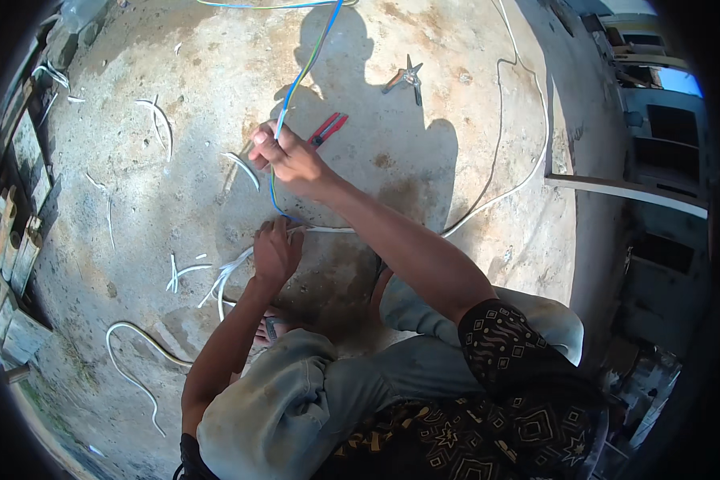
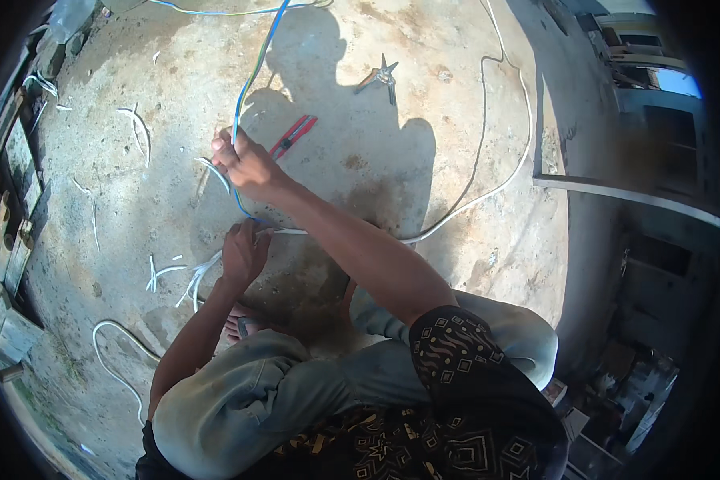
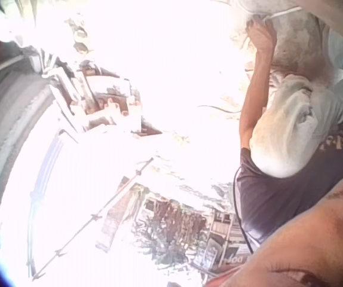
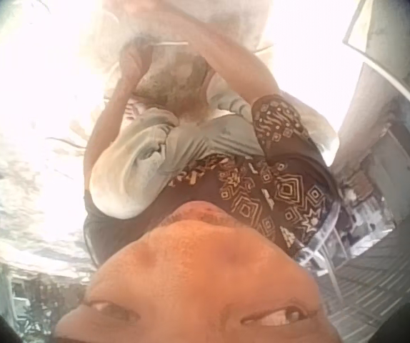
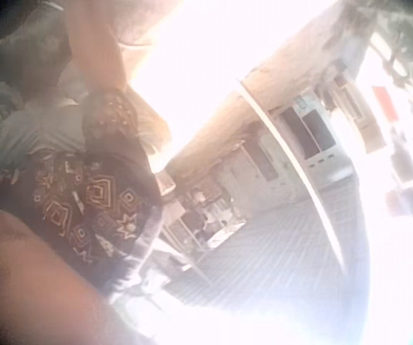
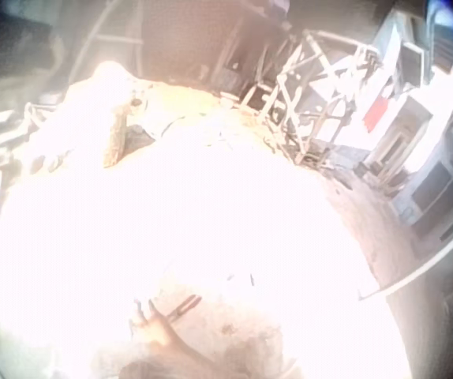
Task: Stripping the outer insulation of a long white electrical cable using a utility knife.
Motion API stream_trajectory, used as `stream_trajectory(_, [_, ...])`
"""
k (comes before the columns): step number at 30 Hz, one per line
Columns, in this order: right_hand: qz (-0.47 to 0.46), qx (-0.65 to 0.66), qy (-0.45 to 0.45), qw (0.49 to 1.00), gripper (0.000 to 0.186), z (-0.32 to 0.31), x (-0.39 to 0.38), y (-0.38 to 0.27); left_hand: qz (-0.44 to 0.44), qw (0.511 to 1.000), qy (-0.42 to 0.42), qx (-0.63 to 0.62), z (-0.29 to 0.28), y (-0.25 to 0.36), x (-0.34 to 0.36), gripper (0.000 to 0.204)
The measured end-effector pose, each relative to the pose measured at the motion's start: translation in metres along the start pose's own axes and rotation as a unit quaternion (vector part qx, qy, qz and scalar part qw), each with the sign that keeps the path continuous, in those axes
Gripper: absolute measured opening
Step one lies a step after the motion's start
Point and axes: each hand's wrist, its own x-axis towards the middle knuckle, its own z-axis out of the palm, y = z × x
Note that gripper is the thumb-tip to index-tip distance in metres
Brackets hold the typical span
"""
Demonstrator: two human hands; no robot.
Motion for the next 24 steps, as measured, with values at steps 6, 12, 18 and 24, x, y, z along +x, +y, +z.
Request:
stream_trajectory(6, [-0.032, -0.185, -0.022, 0.982, 0.036, 0.039, -0.023, 0.021, 0.287, 0.946, -0.007, 0.153, -0.016, 0.016, -0.006, 0.021])
stream_trajectory(12, [-0.065, -0.355, -0.150, 0.921, 0.042, 0.068, -0.020, 0.009, 0.116, 0.984, -0.084, 0.105, -0.006, -0.023, -0.003, 0.040])
stream_trajectory(18, [-0.060, -0.344, -0.218, 0.911, 0.044, -0.007, -0.026, 0.042, 0.123, 0.950, -0.203, 0.203, -0.044, -0.016, -0.007, 0.029])
stream_trajectory(24, [-0.180, -0.567, -0.085, 0.799, 0.045, -0.109, -0.009, 0.073, 0.167, 0.951, -0.171, 0.198, -0.061, -0.039, -0.027, 0.014])
